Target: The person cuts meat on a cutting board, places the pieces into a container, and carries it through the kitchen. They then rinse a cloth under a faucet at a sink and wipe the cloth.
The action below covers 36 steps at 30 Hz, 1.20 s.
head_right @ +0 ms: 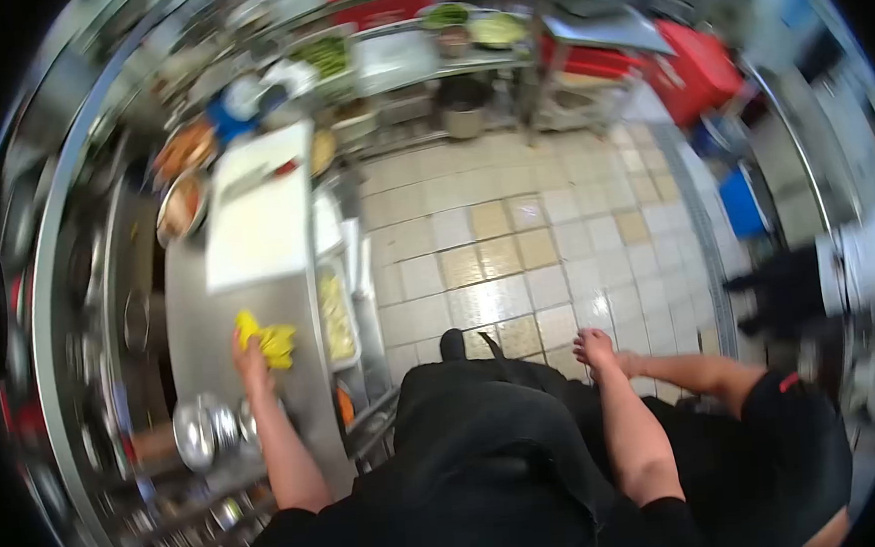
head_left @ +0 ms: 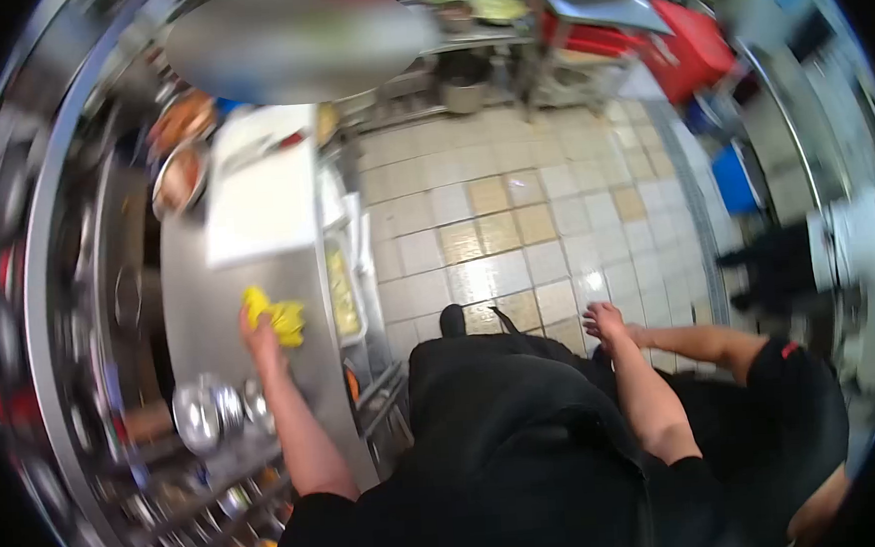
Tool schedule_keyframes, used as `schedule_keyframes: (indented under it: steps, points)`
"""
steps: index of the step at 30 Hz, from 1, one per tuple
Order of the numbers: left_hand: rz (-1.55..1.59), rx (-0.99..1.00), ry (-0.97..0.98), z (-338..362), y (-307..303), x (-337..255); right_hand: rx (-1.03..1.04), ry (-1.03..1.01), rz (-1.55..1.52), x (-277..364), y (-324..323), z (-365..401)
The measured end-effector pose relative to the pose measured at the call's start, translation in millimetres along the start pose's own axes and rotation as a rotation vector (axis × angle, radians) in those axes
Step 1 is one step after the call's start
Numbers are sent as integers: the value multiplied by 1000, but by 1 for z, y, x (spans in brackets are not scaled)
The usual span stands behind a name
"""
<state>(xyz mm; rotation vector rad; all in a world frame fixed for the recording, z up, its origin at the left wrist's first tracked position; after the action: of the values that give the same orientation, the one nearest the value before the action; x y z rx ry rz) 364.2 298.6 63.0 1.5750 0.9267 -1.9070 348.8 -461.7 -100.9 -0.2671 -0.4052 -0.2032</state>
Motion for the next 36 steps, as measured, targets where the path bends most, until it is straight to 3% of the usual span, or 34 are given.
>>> schedule_keyframes:
  steps: [3, 5, 8, 10, 13, 15, 16, 18, 21, 33, 36]
  points:
    - [69, 209, -42, -35, 84, -41, -62, 50, -156, 13, -6, 1]
    - [130, 350, -21, -28, 164, -68, -91, 14, -293, 28, 0, -7]
    - [272, 603, -140, 16, 286, -82, -41, 39, -308, 65, 20, -16]
    - [277, 782, -207, 40, 367, -67, 61, -17, -223, 111, 34, -26]
    - [392, 994, -263, 130, 492, -102, 340, -208, -91, 197, 55, -30]
    - [453, 1099, -252, 181, 565, -125, 516, -339, -82, 267, 53, 9]
    - [484, 1174, -261, 204, 597, -138, 507, -364, -90, 295, 38, 18]
    - [500, 1221, -264, 241, 653, -164, 688, -440, -42, 342, 17, 32]
    - [504, 1301, -273, 279, 733, -193, 669, -577, 46, 397, -39, 13]
    - [350, 1476, -312, 376, 995, -229, 334, -710, -402, 538, -279, -63]
    - [266, 1567, -289, 406, 1077, -237, 205, -836, -497, 580, -345, -74]
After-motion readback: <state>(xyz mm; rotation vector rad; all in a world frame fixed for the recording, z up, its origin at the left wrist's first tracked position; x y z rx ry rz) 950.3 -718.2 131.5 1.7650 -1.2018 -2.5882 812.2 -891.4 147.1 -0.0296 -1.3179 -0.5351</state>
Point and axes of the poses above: each hand's wrist, its own z-axis away from the middle knuckle, its own y-axis out of the palm, x = y × z, the point moved 6 cm from there along -z, towards the middle knuckle, and after that the axes turned 10 degrees about y, right-handed, at the moved point
